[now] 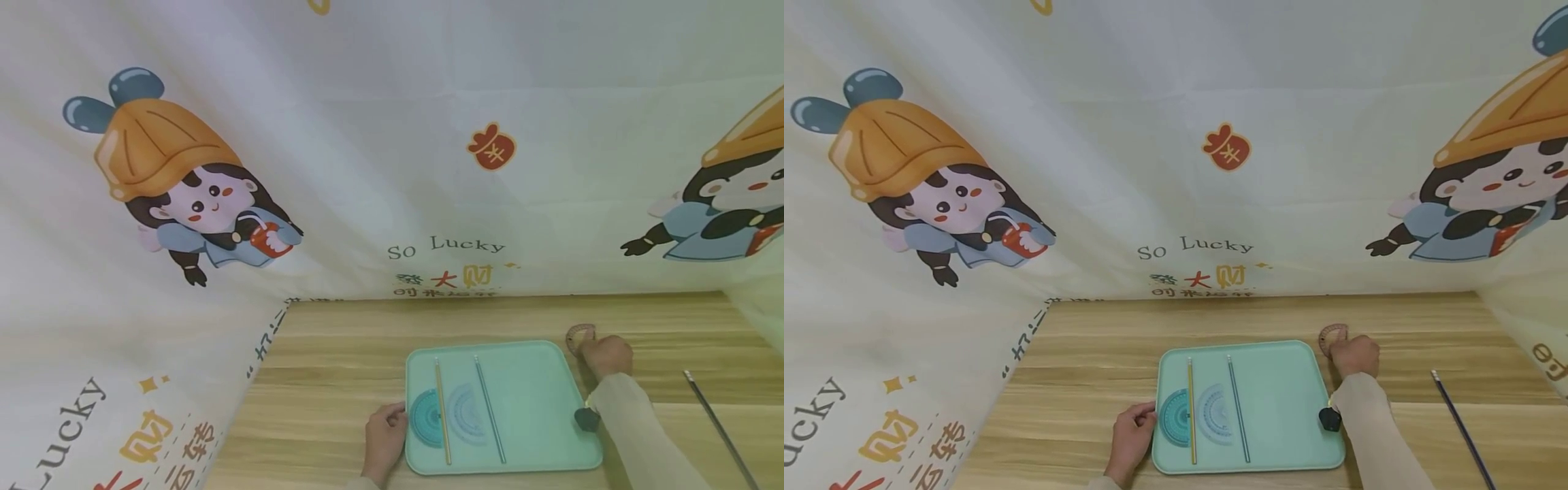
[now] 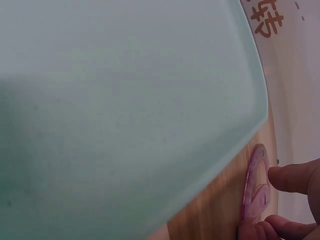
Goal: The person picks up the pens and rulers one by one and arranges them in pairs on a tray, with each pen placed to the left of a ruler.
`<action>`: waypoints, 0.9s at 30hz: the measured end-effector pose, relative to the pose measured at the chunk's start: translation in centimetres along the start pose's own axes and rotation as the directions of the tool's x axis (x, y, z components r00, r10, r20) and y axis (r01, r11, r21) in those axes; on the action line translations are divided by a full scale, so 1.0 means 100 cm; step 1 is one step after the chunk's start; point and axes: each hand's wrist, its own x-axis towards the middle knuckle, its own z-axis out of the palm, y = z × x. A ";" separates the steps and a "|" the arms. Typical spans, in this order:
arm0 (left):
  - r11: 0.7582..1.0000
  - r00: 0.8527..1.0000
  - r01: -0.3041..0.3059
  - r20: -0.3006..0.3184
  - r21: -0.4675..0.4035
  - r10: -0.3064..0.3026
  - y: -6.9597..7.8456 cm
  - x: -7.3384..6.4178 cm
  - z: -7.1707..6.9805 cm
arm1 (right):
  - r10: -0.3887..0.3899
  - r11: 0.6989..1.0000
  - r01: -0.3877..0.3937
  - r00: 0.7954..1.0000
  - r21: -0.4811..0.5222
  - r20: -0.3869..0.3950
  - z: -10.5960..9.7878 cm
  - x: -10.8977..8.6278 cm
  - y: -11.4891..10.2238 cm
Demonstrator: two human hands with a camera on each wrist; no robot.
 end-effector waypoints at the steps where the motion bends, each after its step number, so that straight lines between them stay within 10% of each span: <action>1: 1.000 1.000 -0.002 -0.001 -0.001 0.002 0.000 0.000 0.000 | 0.007 1.000 -0.007 1.000 -0.008 0.001 0.000 0.000 0.000; 27: 1.000 1.000 -0.020 -0.016 -0.003 0.020 0.000 -0.002 0.000 | 0.013 0.997 -0.013 1.000 -0.082 -0.001 0.003 -0.001 0.001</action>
